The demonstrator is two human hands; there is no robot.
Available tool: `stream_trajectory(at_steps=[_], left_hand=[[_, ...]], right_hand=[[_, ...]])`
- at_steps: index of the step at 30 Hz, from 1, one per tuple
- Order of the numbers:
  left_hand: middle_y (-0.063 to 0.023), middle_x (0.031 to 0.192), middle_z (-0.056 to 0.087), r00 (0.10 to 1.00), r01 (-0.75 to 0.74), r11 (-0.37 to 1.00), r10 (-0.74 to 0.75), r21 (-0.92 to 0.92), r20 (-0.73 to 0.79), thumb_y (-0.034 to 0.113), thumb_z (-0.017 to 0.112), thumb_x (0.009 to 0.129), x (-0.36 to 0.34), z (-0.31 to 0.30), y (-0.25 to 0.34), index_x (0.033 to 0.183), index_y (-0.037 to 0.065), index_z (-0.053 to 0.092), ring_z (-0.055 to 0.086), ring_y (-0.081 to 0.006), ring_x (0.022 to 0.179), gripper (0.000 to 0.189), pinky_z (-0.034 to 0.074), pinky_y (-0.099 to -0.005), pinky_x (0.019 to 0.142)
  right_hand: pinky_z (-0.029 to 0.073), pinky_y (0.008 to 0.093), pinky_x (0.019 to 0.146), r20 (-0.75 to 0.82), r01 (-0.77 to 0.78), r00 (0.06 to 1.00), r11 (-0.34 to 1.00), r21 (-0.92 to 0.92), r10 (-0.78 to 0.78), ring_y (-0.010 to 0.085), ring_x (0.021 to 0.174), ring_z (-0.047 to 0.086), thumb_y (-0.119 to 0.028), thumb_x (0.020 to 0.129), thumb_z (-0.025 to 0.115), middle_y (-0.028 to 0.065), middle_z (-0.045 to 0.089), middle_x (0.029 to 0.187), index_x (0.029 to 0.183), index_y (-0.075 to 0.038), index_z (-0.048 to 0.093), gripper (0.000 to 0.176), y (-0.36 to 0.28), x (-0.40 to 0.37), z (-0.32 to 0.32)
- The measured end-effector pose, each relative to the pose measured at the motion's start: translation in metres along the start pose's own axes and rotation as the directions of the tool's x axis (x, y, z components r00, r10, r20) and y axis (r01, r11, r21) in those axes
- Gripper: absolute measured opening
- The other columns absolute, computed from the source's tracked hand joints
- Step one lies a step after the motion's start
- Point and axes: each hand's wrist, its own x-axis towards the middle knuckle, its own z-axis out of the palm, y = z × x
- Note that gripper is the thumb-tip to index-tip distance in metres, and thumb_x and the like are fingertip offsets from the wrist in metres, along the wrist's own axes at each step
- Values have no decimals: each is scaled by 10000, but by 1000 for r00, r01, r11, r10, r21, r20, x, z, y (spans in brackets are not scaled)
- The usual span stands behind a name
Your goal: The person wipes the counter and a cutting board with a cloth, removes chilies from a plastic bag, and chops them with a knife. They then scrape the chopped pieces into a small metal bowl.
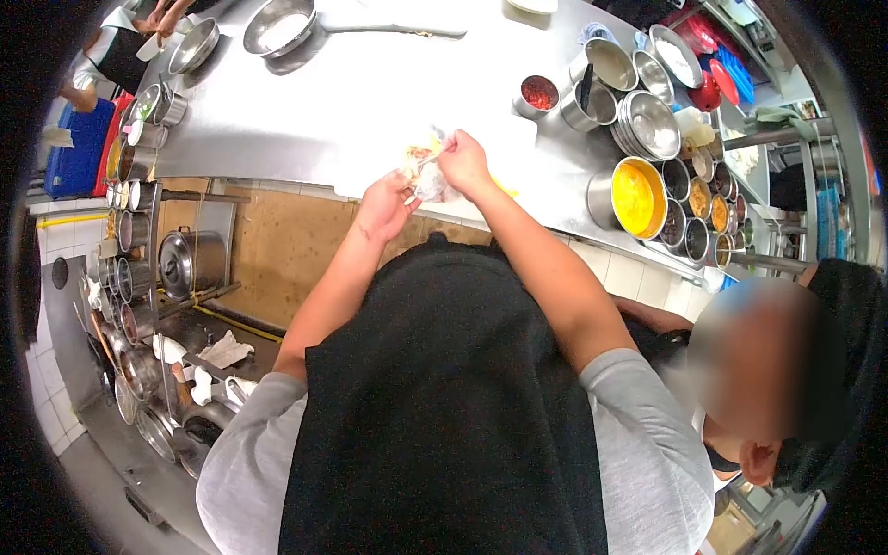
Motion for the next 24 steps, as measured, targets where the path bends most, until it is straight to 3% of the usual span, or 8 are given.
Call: stream_trajectory(at_steps=[2,6,8,12,17,19,21,24], left_hand=[[-18,1324,735,998,-58,985,64,164,-30,178,538,1140,-11,3,7,1433,97,637,672,-178,1177,319,503,-412,1060],[-9,1290,742,998,-63,990,62,129,13,155,546,1134,-4,-9,8,1414,103,645,671,-183,1163,302,501,-401,1046],[-36,1267,739,999,-46,997,48,65,-23,130,544,1130,-9,-2,16,1383,81,650,672,-195,1138,279,523,-413,1024],[-65,1238,731,1000,-26,1000,26,-15,-16,115,536,1131,3,-10,13,1382,46,651,661,-200,1133,284,558,-428,1005],[-114,1138,729,966,-119,990,132,-71,224,111,527,1149,6,3,29,1348,-12,654,693,-232,984,266,625,-487,956],[-116,1123,730,977,-126,992,128,-22,173,96,524,1150,3,15,32,1329,-21,654,703,-234,973,250,632,-489,944],[-118,1109,731,984,-129,991,124,31,129,81,522,1151,6,26,33,1310,-30,653,714,-236,962,234,638,-490,931],[-110,1123,740,980,-132,990,124,45,153,76,524,1158,10,30,29,1307,-31,656,736,-224,1006,226,638,-469,945]], right_hand=[[569,381,726,157,-300,951,916,266,266,213,767,691,-36,907,691,100,712,814,949,6,680,61,9,4,-2],[585,419,850,87,-142,989,936,322,120,343,841,734,-114,906,684,246,728,850,999,2,723,154,-20,-17,-33],[581,389,758,336,-115,922,963,-244,195,203,748,698,-156,944,686,90,751,803,937,-5,768,172,-17,-20,-72],[595,399,715,668,136,596,764,-630,445,247,706,754,-245,913,710,129,795,755,834,-14,825,270,0,-52,-160],[604,398,635,434,-398,398,578,-712,809,209,629,753,-168,939,717,88,795,751,942,-20,834,188,-33,-111,-228],[619,445,761,532,-216,632,787,-578,564,285,719,747,-236,872,854,180,812,881,1001,15,822,284,-23,-113,-222],[610,450,831,379,-104,897,940,-325,230,273,831,759,-263,874,890,157,804,967,1150,-14,804,382,-5,-92,-185],[602,413,858,222,-62,972,997,-56,73,255,895,756,-236,893,880,141,783,972,1178,-36,791,359,-68,-57,-121]])
